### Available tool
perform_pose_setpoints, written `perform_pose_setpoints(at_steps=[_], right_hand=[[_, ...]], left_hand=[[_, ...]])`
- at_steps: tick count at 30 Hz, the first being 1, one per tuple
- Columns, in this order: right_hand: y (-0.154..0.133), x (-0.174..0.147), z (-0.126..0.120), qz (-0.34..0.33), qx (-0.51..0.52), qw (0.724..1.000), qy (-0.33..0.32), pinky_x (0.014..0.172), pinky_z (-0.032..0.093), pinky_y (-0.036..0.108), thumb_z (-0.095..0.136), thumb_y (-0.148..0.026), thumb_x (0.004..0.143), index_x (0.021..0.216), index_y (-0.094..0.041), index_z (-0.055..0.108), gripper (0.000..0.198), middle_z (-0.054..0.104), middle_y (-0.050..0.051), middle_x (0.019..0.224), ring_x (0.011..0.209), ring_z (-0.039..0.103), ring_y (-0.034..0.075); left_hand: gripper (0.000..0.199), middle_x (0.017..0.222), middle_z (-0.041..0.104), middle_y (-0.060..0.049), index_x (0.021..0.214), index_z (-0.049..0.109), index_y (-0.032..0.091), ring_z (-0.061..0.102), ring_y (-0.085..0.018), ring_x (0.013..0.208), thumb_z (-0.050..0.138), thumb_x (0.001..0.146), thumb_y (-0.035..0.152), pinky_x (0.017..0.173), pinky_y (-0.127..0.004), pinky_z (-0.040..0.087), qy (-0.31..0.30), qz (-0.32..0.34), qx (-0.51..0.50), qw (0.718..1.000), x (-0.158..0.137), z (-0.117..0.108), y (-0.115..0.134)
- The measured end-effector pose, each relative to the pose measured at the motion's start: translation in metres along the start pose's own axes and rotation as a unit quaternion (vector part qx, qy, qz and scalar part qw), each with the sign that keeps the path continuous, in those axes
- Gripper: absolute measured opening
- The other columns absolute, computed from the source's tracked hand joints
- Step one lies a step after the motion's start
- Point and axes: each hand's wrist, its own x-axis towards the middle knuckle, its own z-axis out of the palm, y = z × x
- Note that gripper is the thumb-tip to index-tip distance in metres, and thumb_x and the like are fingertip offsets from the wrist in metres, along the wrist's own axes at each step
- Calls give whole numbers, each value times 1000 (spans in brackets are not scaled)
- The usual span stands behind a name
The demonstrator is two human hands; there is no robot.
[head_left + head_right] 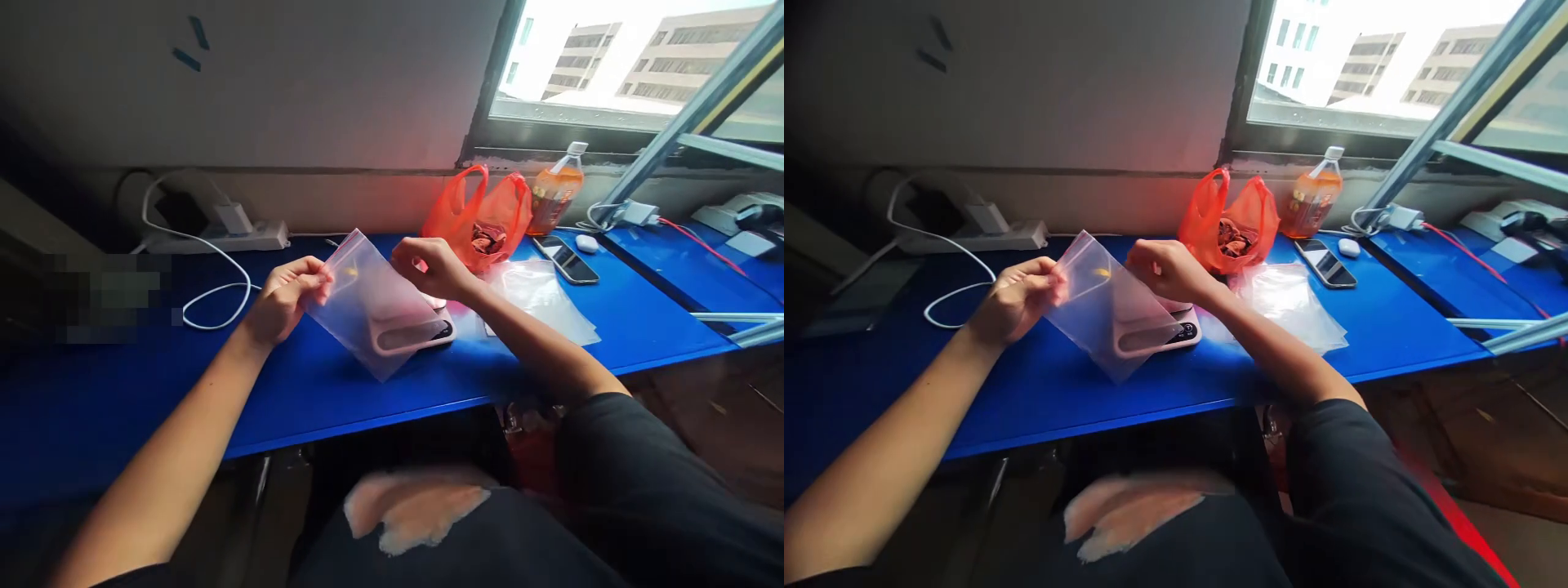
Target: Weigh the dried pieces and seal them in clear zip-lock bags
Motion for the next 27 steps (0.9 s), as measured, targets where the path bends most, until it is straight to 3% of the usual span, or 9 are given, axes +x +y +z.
perform_pose_setpoints(at_steps=[3,6,8,10,13,17,20,23,27], right_hand=[[9,-18,0,-17,-63,998,20,68,43,31,46,-33,88,75,-22,59,21,61,3,69,68,55,16],[13,-31,-16,72,-97,989,86,73,45,34,46,-36,88,78,-23,60,22,62,5,72,71,58,19],[13,-35,-22,135,-114,976,130,74,46,37,43,-38,89,81,-24,60,23,63,6,77,75,59,21],[13,-39,-21,155,-117,971,140,72,47,39,44,-39,89,81,-26,60,22,63,6,75,72,60,22],[14,-49,-13,141,-106,976,128,65,47,41,48,-36,87,79,-28,59,16,62,5,69,64,58,23],[12,-59,-5,136,-115,971,161,59,47,42,46,-36,86,78,-31,60,17,60,3,64,60,59,24],[8,-52,-7,69,-123,974,176,56,47,37,49,-32,86,78,-28,61,15,59,1,61,56,57,19],[4,-41,-13,-4,-115,962,248,58,46,31,51,-29,88,81,-24,61,13,63,0,67,58,58,14],[-2,-36,-19,31,-62,959,276,61,46,28,47,-30,93,86,-22,60,17,63,1,73,61,58,11]], left_hand=[[24,51,40,2,58,52,17,40,-8,47,60,77,29,49,-22,35,16,-2,-39,999,2,-5,-1],[41,49,30,4,53,40,18,32,-8,45,55,85,40,46,-23,30,57,16,-6,998,2,-4,0],[43,50,31,4,54,40,18,32,-9,46,55,86,42,46,-24,28,94,32,64,993,0,-2,0],[41,53,36,3,56,42,18,33,-9,48,56,87,41,47,-25,27,120,40,122,985,-4,0,-2],[33,55,41,3,62,48,19,35,-10,49,54,88,38,47,-25,26,133,27,174,975,-14,5,-4],[31,52,42,3,63,47,18,36,-9,48,51,90,34,45,-23,28,133,25,247,960,-19,14,-1],[34,50,41,4,62,45,18,35,-8,45,51,89,37,43,-22,27,130,71,243,959,-11,15,-1],[37,49,42,4,61,45,18,36,-8,43,54,88,42,41,-23,27,125,132,238,954,-3,10,-7],[31,46,40,6,67,52,18,34,-6,38,61,84,43,37,-24,22,116,181,170,962,1,7,-8]])
